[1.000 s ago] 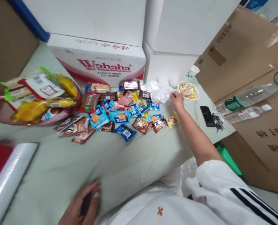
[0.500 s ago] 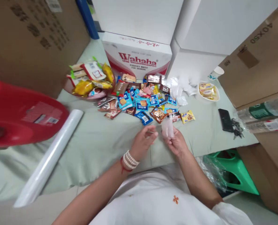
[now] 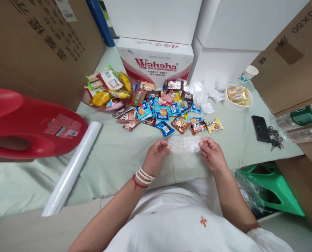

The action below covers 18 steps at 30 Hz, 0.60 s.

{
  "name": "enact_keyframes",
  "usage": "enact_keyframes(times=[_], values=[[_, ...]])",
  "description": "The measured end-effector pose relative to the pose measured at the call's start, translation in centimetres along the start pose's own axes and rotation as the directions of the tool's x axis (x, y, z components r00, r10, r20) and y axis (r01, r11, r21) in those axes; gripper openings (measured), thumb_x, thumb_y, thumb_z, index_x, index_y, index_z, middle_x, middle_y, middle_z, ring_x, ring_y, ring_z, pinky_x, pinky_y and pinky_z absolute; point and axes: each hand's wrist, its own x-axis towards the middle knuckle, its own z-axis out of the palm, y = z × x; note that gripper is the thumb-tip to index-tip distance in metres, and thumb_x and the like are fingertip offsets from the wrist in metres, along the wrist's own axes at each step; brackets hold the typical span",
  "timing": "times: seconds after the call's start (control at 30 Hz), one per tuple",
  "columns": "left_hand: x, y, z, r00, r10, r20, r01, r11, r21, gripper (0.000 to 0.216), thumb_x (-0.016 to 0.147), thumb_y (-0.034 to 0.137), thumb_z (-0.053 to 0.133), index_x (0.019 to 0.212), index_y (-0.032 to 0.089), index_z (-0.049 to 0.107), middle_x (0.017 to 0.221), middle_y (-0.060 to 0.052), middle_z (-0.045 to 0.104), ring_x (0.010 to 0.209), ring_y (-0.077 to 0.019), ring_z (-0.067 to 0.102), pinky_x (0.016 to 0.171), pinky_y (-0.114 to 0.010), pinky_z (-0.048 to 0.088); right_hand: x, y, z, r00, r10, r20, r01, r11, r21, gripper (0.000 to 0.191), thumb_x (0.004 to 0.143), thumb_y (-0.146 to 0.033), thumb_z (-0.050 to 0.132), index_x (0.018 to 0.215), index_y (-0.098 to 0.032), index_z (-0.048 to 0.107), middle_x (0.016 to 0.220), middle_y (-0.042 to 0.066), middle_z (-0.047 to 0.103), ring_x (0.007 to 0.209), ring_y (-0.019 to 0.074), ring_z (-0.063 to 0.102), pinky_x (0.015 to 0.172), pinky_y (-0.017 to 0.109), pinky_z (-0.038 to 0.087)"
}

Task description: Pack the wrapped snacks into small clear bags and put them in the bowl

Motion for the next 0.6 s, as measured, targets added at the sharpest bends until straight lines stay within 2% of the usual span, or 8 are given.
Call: enact_keyframes(times=[0.1,0.2,0.23,0.3,0.37,0.43,0.5,0.6], values=[[-0.5,0.5,0.0,0.993,-0.103,0.056,0.108,0.989,-0.096,0.051,0.063,0.052,0.088,0.087,0.020,0.057,0.078,0.006,0.059,0.071,-0.0119,0.065,0.070,-0.029,0.058,0.0,0.3,-0.8,0.999,0.003,0.042,0.003,0.990,-0.141,0.039,0.073,-0.050,0.083,0.087,-0.022,0.060,0.065,-0.008,0.046,0.046,0.0060,0.027,0.042,0.022,0.018],[-0.8,0.6,0.2,0.986,-0.163,0.025,0.165,0.982,-0.091,0.058,0.061,0.057,0.088,0.091,0.022,0.052,0.076,0.007,0.060,0.066,-0.0148,0.070,0.061,-0.028,0.058,-0.4,0.3,-1.0,0.960,-0.278,-0.020,0.236,0.848,-0.474,0.029,0.086,-0.049,0.072,0.090,-0.021,0.064,0.075,-0.002,0.057,0.053,0.0100,0.039,0.049,0.025,0.033],[-0.8,0.6,0.2,0.987,-0.160,0.002,0.160,0.984,-0.077,0.058,0.061,0.057,0.088,0.091,0.022,0.052,0.075,0.008,0.060,0.064,-0.0146,0.070,0.059,-0.026,0.057,-0.7,0.3,-0.8,0.907,-0.420,-0.003,0.341,0.740,-0.580,0.025,0.090,-0.046,0.068,0.092,-0.022,0.065,0.081,0.000,0.061,0.058,0.0118,0.045,0.054,0.026,0.039],[-0.8,0.5,0.4,0.989,-0.144,-0.027,0.143,0.988,-0.055,0.057,0.062,0.056,0.088,0.089,0.021,0.052,0.074,0.008,0.059,0.062,-0.0140,0.070,0.058,-0.025,0.056,-1.5,0.3,0.0,0.767,-0.615,0.184,0.547,0.476,-0.689,0.019,0.094,-0.041,0.067,0.100,-0.023,0.068,0.095,0.005,0.066,0.072,0.0170,0.055,0.068,0.032,0.048],[-0.8,0.3,0.6,0.991,-0.135,-0.025,0.134,0.990,-0.042,0.054,0.063,0.055,0.087,0.089,0.021,0.054,0.073,0.007,0.060,0.061,-0.0145,0.070,0.057,-0.025,0.056,-2.1,0.6,1.3,0.647,-0.604,0.465,0.705,0.243,-0.666,0.022,0.093,-0.039,0.070,0.110,-0.024,0.069,0.108,0.010,0.069,0.089,0.0235,0.060,0.079,0.038,0.051],[-0.7,0.2,0.6,0.992,-0.119,-0.031,0.118,0.992,-0.042,0.053,0.063,0.053,0.087,0.089,0.020,0.055,0.072,0.007,0.061,0.060,-0.0140,0.069,0.056,-0.025,0.056,-2.3,1.3,2.5,0.579,-0.513,0.634,0.776,0.106,-0.622,0.020,0.095,-0.033,0.068,0.112,-0.024,0.071,0.110,0.012,0.071,0.095,0.0260,0.060,0.081,0.040,0.051],[-0.6,0.2,0.4,0.994,-0.098,-0.053,0.094,0.993,-0.067,0.053,0.062,0.049,0.090,0.090,0.020,0.055,0.071,0.008,0.060,0.057,-0.0118,0.066,0.057,-0.025,0.055,-2.0,2.1,3.2,0.579,-0.489,0.652,0.783,0.112,-0.611,0.016,0.100,-0.026,0.059,0.107,-0.023,0.073,0.103,0.011,0.073,0.091,0.0243,0.060,0.077,0.038,0.050],[-0.7,0.3,0.0,0.994,-0.078,-0.079,0.066,0.988,-0.139,0.057,0.056,0.042,0.095,0.091,0.019,0.056,0.075,0.008,0.061,0.058,-0.0081,0.063,0.059,-0.023,0.055,-1.4,2.9,3.5,0.641,-0.503,0.580,0.766,0.365,-0.529,0.021,0.103,-0.024,0.054,0.104,-0.024,0.075,0.096,0.007,0.075,0.089,0.0212,0.064,0.081,0.035,0.051]])
